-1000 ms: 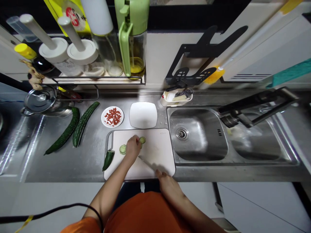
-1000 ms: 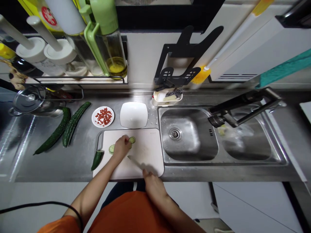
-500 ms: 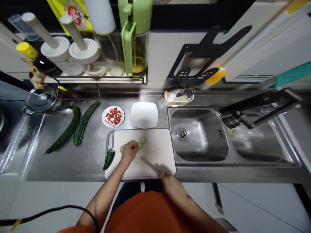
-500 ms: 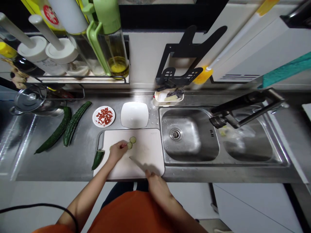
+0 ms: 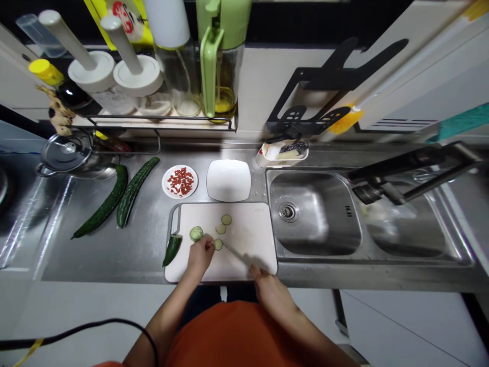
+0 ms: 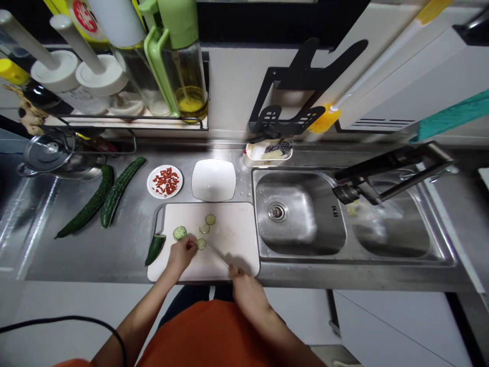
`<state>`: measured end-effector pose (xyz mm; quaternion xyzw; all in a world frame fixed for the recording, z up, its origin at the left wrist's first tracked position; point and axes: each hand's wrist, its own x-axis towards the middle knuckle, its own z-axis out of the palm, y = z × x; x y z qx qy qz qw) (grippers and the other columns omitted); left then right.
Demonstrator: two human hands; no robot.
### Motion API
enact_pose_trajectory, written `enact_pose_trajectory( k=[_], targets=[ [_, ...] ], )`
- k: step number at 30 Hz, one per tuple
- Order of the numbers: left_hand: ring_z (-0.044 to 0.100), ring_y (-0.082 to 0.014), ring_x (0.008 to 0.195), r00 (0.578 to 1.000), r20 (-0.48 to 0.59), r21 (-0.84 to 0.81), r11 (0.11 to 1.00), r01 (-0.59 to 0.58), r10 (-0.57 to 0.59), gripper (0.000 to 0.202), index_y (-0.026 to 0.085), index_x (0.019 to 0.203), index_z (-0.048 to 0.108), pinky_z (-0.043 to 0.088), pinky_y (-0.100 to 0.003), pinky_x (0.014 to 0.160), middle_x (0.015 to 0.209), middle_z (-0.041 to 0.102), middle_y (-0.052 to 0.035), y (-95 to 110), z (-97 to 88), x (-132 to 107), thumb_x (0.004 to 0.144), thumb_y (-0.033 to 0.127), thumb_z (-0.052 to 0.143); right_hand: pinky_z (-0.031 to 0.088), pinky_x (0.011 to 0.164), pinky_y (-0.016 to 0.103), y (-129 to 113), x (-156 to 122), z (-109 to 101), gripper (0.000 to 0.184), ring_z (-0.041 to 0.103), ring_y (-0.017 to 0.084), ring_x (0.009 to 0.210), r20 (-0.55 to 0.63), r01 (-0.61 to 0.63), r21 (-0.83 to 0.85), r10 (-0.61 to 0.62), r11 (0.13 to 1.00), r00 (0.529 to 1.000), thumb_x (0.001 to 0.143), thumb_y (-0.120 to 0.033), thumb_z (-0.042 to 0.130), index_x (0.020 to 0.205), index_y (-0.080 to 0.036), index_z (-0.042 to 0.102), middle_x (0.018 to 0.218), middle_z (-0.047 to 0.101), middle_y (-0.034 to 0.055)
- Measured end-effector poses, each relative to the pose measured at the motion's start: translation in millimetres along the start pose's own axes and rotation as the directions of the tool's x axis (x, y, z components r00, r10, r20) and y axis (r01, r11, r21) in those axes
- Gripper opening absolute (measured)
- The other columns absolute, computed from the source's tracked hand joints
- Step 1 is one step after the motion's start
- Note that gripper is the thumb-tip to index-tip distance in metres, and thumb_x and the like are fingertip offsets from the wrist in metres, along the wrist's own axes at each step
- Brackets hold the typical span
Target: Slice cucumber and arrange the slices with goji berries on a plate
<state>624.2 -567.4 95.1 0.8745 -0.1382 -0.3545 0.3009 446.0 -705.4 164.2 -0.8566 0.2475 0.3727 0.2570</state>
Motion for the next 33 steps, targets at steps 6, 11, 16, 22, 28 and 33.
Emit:
enact_pose_trajectory(
  k=[6, 11, 16, 22, 28, 33],
  targets=[
    [0.060, -0.0107, 0.067, 0.997, -0.071, 0.038, 0.999, 0.015, -0.012, 0.007, 0.020, 0.080, 0.061, 0.039, -0.020, 0.065, 0.071, 0.067, 0.0010, 0, 1.9, -3, 0.075, 0.018, 0.057, 0.037, 0.060, 0.026, -12, 7, 2, 0.051, 0.062, 0.020, 0.079, -0.015, 0.020, -0.046, -0.020, 0.999, 1.000, 0.076, 0.000, 0.030, 0.121, -0.018, 0.047, 0.096, 0.061, 0.0091],
    [0.060, -0.0106, 0.066, 0.995, -0.097, 0.046, 0.999, 0.009, -0.005, 0.005, 0.020, 0.077, 0.061, 0.039, -0.019, 0.064, 0.070, 0.066, 0.0011, -1, 3.6, -3, 0.075, 0.019, 0.057, 0.039, 0.060, 0.026, -19, 9, -3, 0.048, 0.062, 0.020, 0.079, 0.007, 0.010, -0.077, -0.009, 0.997, 1.000, 0.079, -0.002, 0.028, 0.120, -0.018, 0.048, 0.098, 0.060, 0.0097],
    [0.060, -0.0109, 0.066, 0.995, -0.098, 0.047, 0.999, 0.019, -0.014, 0.004, 0.020, 0.075, 0.062, 0.039, -0.019, 0.064, 0.070, 0.067, 0.0007, 1, 2.9, -2, 0.074, 0.019, 0.058, 0.040, 0.059, 0.026, -22, 9, -5, 0.047, 0.063, 0.020, 0.078, -0.019, 0.012, -0.106, -0.015, 0.994, 1.000, 0.079, -0.002, 0.029, 0.119, -0.019, 0.049, 0.097, 0.061, 0.0091],
    [0.061, -0.0111, 0.066, 0.996, -0.083, 0.051, 0.998, 0.043, -0.039, 0.005, 0.020, 0.076, 0.063, 0.039, -0.019, 0.064, 0.070, 0.067, 0.0005, 3, 0.7, -2, 0.074, 0.018, 0.058, 0.040, 0.060, 0.025, -24, 9, -5, 0.050, 0.063, 0.019, 0.080, 0.003, 0.001, -0.091, -0.001, 0.996, 1.000, 0.079, -0.001, 0.027, 0.121, -0.019, 0.048, 0.098, 0.061, 0.0092],
    [0.062, -0.0120, 0.070, 0.997, -0.056, 0.049, 0.997, 0.059, -0.056, 0.007, 0.019, 0.078, 0.063, 0.040, -0.020, 0.067, 0.074, 0.068, -0.0011, 6, -0.5, -1, 0.075, 0.018, 0.057, 0.041, 0.064, 0.025, -33, 8, -17, 0.048, 0.062, 0.019, 0.084, 0.045, -0.014, -0.054, 0.017, 0.998, 0.999, 0.081, -0.002, 0.025, 0.118, -0.019, 0.049, 0.099, 0.061, 0.0098],
    [0.062, -0.0125, 0.071, 0.995, -0.050, 0.042, 0.995, 0.085, -0.083, 0.008, 0.019, 0.081, 0.064, 0.041, -0.021, 0.068, 0.076, 0.069, -0.0013, 7, -0.4, -1, 0.075, 0.018, 0.059, 0.042, 0.067, 0.027, -32, 7, -20, 0.048, 0.061, 0.019, 0.085, 0.064, -0.041, -0.029, 0.042, 0.999, 0.997, 0.082, -0.002, 0.025, 0.120, -0.020, 0.048, 0.102, 0.060, 0.0104]
  ],
)
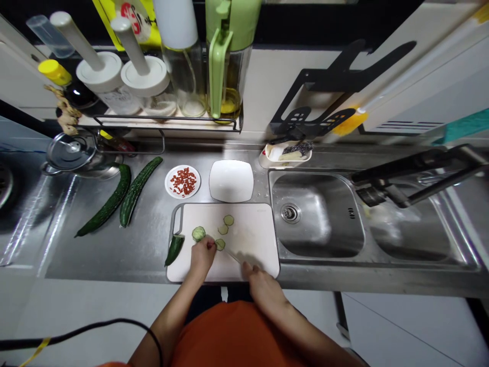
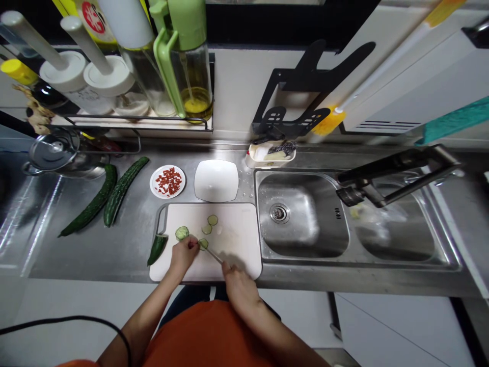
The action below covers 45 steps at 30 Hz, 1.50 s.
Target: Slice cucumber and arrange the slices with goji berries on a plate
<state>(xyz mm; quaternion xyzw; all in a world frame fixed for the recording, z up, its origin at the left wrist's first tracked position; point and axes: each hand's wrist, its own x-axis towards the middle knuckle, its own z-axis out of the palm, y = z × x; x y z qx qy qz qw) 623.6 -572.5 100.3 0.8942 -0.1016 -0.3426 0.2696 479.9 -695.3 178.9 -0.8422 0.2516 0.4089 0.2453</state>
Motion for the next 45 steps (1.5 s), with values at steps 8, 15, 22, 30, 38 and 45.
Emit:
enact_pose_trajectory(
  k=[8, 15, 22, 30, 38, 45],
  targets=[
    [0.061, -0.0119, 0.070, 1.000, -0.008, -0.027, 1.000, -0.002, 0.002, 0.008, 0.020, 0.078, 0.065, 0.040, -0.021, 0.067, 0.073, 0.068, 0.0002, 0, -0.1, -1, 0.074, 0.020, 0.059, 0.042, 0.069, 0.029, 27, -14, 14, 0.048, 0.061, 0.021, 0.085, 0.002, -0.001, 0.032, 0.001, 0.999, 1.000, 0.081, -0.002, 0.023, 0.116, -0.018, 0.052, 0.096, 0.062, 0.0103],
    [0.059, -0.0104, 0.065, 0.996, -0.024, 0.018, 0.997, -0.080, 0.081, 0.009, 0.021, 0.075, 0.064, 0.038, -0.019, 0.063, 0.069, 0.066, 0.0019, 1, -6.9, -4, 0.077, 0.025, 0.056, 0.042, 0.068, 0.029, 31, -15, 19, 0.046, 0.061, 0.021, 0.084, -0.015, -0.009, 0.086, 0.010, 0.996, 1.000, 0.081, -0.003, 0.024, 0.114, -0.019, 0.053, 0.093, 0.062, 0.0094],
    [0.059, -0.0128, 0.064, 0.967, -0.225, 0.279, 0.959, -0.051, 0.117, 0.018, 0.021, 0.084, 0.064, 0.035, -0.021, 0.061, 0.072, 0.067, -0.0018, -8, -41.2, 6, 0.082, 0.033, 0.051, 0.042, 0.071, 0.030, 30, -16, 16, 0.052, 0.061, 0.022, 0.087, 0.020, -0.024, 0.059, 0.023, 0.998, 1.000, 0.080, -0.001, 0.024, 0.122, -0.019, 0.050, 0.098, 0.062, 0.0102],
    [0.059, -0.0164, 0.069, 0.967, -0.223, 0.489, 0.872, 0.000, 0.125, 0.020, 0.019, 0.089, 0.061, 0.034, -0.025, 0.060, 0.078, 0.064, -0.0066, -8, -45.8, 13, 0.086, 0.029, 0.044, 0.042, 0.068, 0.028, 30, -14, 15, 0.048, 0.061, 0.020, 0.086, 0.011, 0.010, 0.079, -0.010, 0.997, 1.000, 0.081, -0.004, 0.025, 0.120, -0.018, 0.051, 0.097, 0.061, 0.0097],
    [0.057, -0.0198, 0.088, 0.938, -0.253, 0.462, 0.881, -0.097, 0.236, 0.027, 0.018, 0.108, 0.056, 0.040, -0.028, 0.075, 0.101, 0.059, -0.0100, 2, -41.4, 18, 0.084, 0.025, 0.046, 0.042, 0.068, 0.028, 34, -10, 25, 0.049, 0.061, 0.019, 0.083, -0.035, 0.024, 0.094, -0.021, 0.995, 0.999, 0.082, -0.002, 0.023, 0.118, -0.019, 0.051, 0.095, 0.062, 0.0094],
    [0.053, -0.0199, 0.095, 0.938, -0.147, 0.330, 0.910, -0.252, 0.313, 0.024, 0.018, 0.102, 0.057, 0.040, -0.028, 0.084, 0.097, 0.058, -0.0083, 37, -13.2, 41, 0.081, 0.027, 0.051, 0.042, 0.067, 0.027, 30, -7, 23, 0.051, 0.061, 0.018, 0.082, -0.040, 0.035, 0.054, -0.033, 0.998, 0.999, 0.079, 0.000, 0.026, 0.119, -0.019, 0.051, 0.095, 0.061, 0.0089]
  ],
)
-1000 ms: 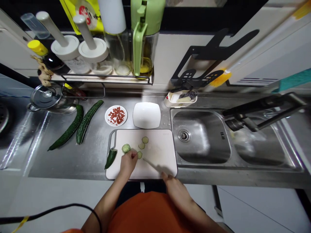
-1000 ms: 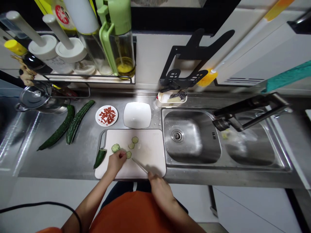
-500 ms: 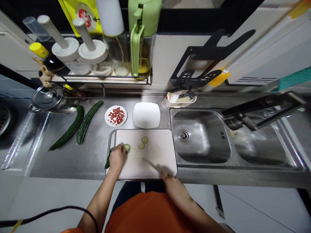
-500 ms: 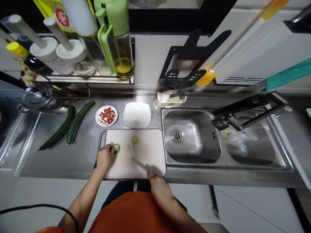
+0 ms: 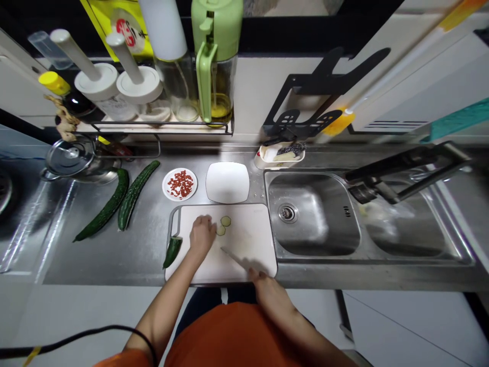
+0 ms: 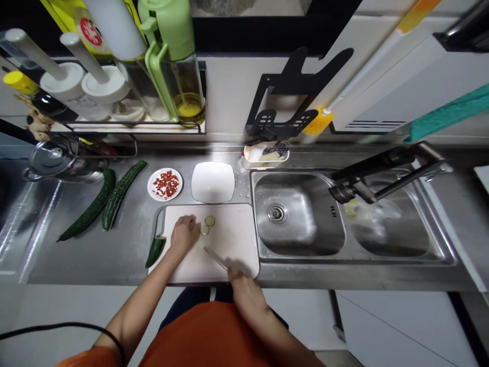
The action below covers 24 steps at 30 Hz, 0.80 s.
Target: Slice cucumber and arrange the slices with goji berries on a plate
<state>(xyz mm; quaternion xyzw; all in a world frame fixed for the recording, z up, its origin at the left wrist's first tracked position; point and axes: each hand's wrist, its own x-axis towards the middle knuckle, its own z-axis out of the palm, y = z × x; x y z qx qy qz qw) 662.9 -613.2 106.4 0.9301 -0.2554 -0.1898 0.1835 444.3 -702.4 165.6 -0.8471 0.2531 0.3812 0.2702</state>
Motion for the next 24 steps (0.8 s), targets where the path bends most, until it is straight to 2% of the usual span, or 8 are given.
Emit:
enact_pose_trajectory(
  k=[5, 9, 14, 18, 21, 24],
  targets=[
    [0.051, -0.0205, 0.097, 0.997, 0.082, -0.004, 1.000, 0.000, 0.001, 0.024, 0.017, 0.100, 0.057, 0.038, -0.029, 0.086, 0.101, 0.055, -0.0090, 25, 17.9, 12, 0.079, 0.025, 0.054, 0.042, 0.068, 0.027, -1, 2, -1, 0.054, 0.060, 0.019, 0.084, 0.026, -0.025, 0.004, 0.025, 1.000, 0.999, 0.080, -0.001, 0.026, 0.126, -0.019, 0.047, 0.098, 0.061, 0.0098],
    [0.052, -0.0196, 0.094, 0.993, 0.110, -0.007, 1.000, 0.030, -0.029, 0.014, 0.018, 0.091, 0.058, 0.039, -0.029, 0.083, 0.099, 0.055, -0.0086, 34, 22.1, 16, 0.078, 0.020, 0.052, 0.042, 0.070, 0.029, -1, 3, 1, 0.058, 0.060, 0.021, 0.087, 0.039, -0.032, 0.007, 0.031, 0.999, 0.999, 0.079, 0.001, 0.024, 0.130, -0.019, 0.044, 0.101, 0.060, 0.0113],
    [0.054, -0.0184, 0.089, 0.991, 0.133, -0.046, 0.998, 0.030, -0.024, 0.008, 0.019, 0.084, 0.057, 0.039, -0.027, 0.077, 0.090, 0.059, -0.0061, 36, 20.6, 19, 0.077, 0.017, 0.052, 0.043, 0.071, 0.030, 0, 2, 2, 0.059, 0.061, 0.021, 0.087, 0.019, -0.013, 0.020, 0.013, 1.000, 1.000, 0.079, 0.001, 0.024, 0.130, -0.019, 0.045, 0.101, 0.061, 0.0117],
    [0.056, -0.0161, 0.076, 0.987, 0.157, -0.087, 0.995, 0.058, -0.044, 0.010, 0.020, 0.085, 0.058, 0.038, -0.026, 0.068, 0.079, 0.063, -0.0034, 37, 18.9, 18, 0.080, 0.018, 0.050, 0.042, 0.072, 0.030, 0, 2, 2, 0.058, 0.061, 0.021, 0.086, 0.023, -0.011, 0.037, 0.010, 0.999, 1.000, 0.079, 0.001, 0.024, 0.129, -0.018, 0.046, 0.100, 0.061, 0.0115],
    [0.058, -0.0144, 0.075, 0.983, 0.166, -0.178, 0.979, 0.103, -0.074, 0.014, 0.020, 0.089, 0.061, 0.038, -0.024, 0.068, 0.081, 0.066, -0.0023, 36, 15.6, 15, 0.080, 0.019, 0.051, 0.042, 0.071, 0.031, 1, 3, 1, 0.058, 0.061, 0.022, 0.088, 0.039, -0.011, 0.030, 0.009, 0.999, 0.999, 0.079, 0.001, 0.024, 0.130, -0.018, 0.045, 0.102, 0.061, 0.0127],
    [0.059, -0.0129, 0.073, 0.978, 0.191, -0.305, 0.942, 0.139, -0.082, 0.014, 0.020, 0.086, 0.065, 0.039, -0.022, 0.067, 0.079, 0.068, -0.0009, 30, 11.7, 6, 0.077, 0.020, 0.054, 0.041, 0.069, 0.030, 5, 2, -1, 0.055, 0.061, 0.021, 0.085, 0.039, 0.002, 0.023, -0.003, 1.000, 0.999, 0.079, 0.001, 0.024, 0.125, -0.017, 0.048, 0.099, 0.061, 0.0115]
  ],
)
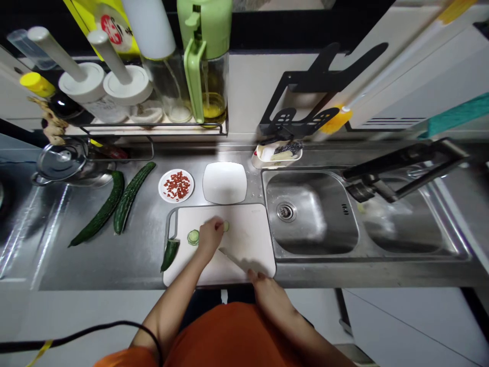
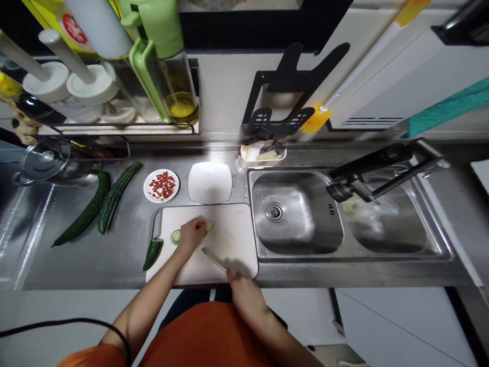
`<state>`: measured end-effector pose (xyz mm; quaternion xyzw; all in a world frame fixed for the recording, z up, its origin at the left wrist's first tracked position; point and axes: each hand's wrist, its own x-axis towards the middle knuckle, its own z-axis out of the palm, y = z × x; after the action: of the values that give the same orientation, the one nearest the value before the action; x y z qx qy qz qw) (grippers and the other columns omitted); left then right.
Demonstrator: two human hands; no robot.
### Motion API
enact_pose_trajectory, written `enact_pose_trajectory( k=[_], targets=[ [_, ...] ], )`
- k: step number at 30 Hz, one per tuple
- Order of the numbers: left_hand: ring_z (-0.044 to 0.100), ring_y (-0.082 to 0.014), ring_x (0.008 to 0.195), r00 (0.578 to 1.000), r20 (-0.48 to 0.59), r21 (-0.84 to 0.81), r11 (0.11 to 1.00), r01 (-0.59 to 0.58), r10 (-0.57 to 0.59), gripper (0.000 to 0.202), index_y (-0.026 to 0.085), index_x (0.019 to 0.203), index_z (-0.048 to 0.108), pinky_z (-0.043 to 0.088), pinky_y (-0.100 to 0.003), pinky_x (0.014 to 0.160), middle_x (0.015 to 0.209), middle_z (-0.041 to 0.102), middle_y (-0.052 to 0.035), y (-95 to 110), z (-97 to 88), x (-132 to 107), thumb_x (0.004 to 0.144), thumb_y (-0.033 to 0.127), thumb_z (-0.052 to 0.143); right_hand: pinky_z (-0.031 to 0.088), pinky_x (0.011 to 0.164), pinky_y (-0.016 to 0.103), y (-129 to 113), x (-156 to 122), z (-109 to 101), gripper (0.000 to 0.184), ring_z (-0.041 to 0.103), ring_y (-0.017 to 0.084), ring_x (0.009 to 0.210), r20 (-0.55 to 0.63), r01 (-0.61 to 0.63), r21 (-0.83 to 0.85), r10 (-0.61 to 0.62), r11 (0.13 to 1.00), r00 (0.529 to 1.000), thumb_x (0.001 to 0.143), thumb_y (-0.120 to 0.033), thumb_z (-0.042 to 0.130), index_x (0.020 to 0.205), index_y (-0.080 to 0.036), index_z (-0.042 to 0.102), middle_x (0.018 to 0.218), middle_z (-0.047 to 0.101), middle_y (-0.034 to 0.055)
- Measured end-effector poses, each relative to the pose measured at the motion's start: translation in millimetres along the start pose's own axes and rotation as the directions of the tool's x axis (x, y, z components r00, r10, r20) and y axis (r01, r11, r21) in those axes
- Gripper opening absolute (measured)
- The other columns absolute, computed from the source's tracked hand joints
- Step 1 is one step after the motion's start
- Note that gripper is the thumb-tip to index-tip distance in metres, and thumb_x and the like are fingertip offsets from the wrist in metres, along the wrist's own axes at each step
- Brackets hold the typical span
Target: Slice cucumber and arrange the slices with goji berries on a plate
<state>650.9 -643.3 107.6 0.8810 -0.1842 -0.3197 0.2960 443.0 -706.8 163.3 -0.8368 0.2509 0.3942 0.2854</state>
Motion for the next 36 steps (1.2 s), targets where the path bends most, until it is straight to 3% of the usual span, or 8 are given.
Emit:
enact_pose_trajectory(
  k=[5, 8, 11, 15, 20, 26, 36],
  targets=[
    [0.057, -0.0116, 0.063, 0.999, 0.009, -0.162, 0.986, 0.045, -0.044, 0.014, 0.018, 0.077, 0.068, 0.039, -0.021, 0.061, 0.068, 0.065, 0.0005, -29, -2.9, -26, 0.074, 0.025, 0.057, 0.039, 0.064, 0.028, 8, -5, -4, 0.052, 0.061, 0.020, 0.080, 0.018, -0.010, -0.001, 0.010, 1.000, 1.000, 0.076, 0.002, 0.026, 0.117, -0.016, 0.051, 0.095, 0.062, 0.0099],
    [0.055, -0.0103, 0.060, 0.994, 0.041, -0.150, 0.983, 0.109, -0.104, 0.015, 0.018, 0.070, 0.066, 0.038, -0.020, 0.060, 0.062, 0.063, 0.0024, -48, -0.8, -42, 0.075, 0.026, 0.054, 0.038, 0.063, 0.028, 11, -7, -4, 0.050, 0.062, 0.020, 0.079, 0.007, -0.014, 0.008, 0.014, 1.000, 1.000, 0.076, 0.002, 0.026, 0.113, -0.017, 0.052, 0.092, 0.063, 0.0095],
    [0.054, -0.0089, 0.060, 0.995, -0.002, -0.094, 0.991, 0.099, -0.100, 0.015, 0.019, 0.069, 0.064, 0.037, -0.019, 0.061, 0.061, 0.061, 0.0040, -58, 1.5, -53, 0.076, 0.024, 0.052, 0.037, 0.063, 0.028, 12, -8, -2, 0.050, 0.062, 0.020, 0.080, -0.014, -0.007, -0.012, 0.007, 1.000, 1.000, 0.076, 0.001, 0.025, 0.115, -0.016, 0.052, 0.092, 0.063, 0.0100],
    [0.050, -0.0077, 0.057, 0.997, -0.067, -0.020, 0.999, 0.039, -0.040, 0.015, 0.019, 0.067, 0.060, 0.034, -0.018, 0.059, 0.059, 0.057, 0.0049, -59, 3.1, -59, 0.078, 0.023, 0.050, 0.037, 0.064, 0.027, 8, -6, -2, 0.050, 0.062, 0.020, 0.081, -0.048, 0.006, -0.037, -0.008, 0.999, 0.999, 0.077, 0.001, 0.024, 0.117, -0.014, 0.051, 0.093, 0.064, 0.0113],
    [0.051, -0.0076, 0.056, 0.994, -0.093, 0.030, 0.998, 0.052, -0.049, 0.013, 0.020, 0.069, 0.061, 0.033, -0.018, 0.058, 0.060, 0.059, 0.0041, -57, 3.9, -59, 0.077, 0.019, 0.050, 0.037, 0.061, 0.026, -10, 0, -8, 0.051, 0.062, 0.021, 0.081, -0.049, -0.011, -0.079, 0.008, 0.997, 0.999, 0.077, 0.000, 0.027, 0.121, -0.016, 0.048, 0.098, 0.063, 0.0107],
    [0.056, -0.0097, 0.061, 0.993, -0.059, 0.057, 0.993, 0.108, -0.104, 0.015, 0.021, 0.071, 0.064, 0.034, -0.020, 0.061, 0.066, 0.065, 0.0016, -54, -0.7, -58, 0.078, 0.021, 0.050, 0.039, 0.061, 0.025, -26, 5, -8, 0.048, 0.063, 0.020, 0.082, -0.045, -0.017, -0.086, 0.013, 0.996, 0.999, 0.078, -0.002, 0.030, 0.119, -0.017, 0.048, 0.099, 0.062, 0.0102],
    [0.059, -0.0112, 0.065, 0.990, -0.033, 0.067, 0.988, 0.136, -0.134, 0.016, 0.021, 0.074, 0.066, 0.036, -0.021, 0.063, 0.071, 0.068, -0.0006, -52, -2.5, -55, 0.079, 0.023, 0.051, 0.039, 0.059, 0.025, -27, 5, -8, 0.046, 0.063, 0.020, 0.080, -0.058, -0.018, -0.123, 0.011, 0.992, 0.998, 0.079, -0.001, 0.028, 0.117, -0.017, 0.049, 0.096, 0.062, 0.0094]
  ],
)
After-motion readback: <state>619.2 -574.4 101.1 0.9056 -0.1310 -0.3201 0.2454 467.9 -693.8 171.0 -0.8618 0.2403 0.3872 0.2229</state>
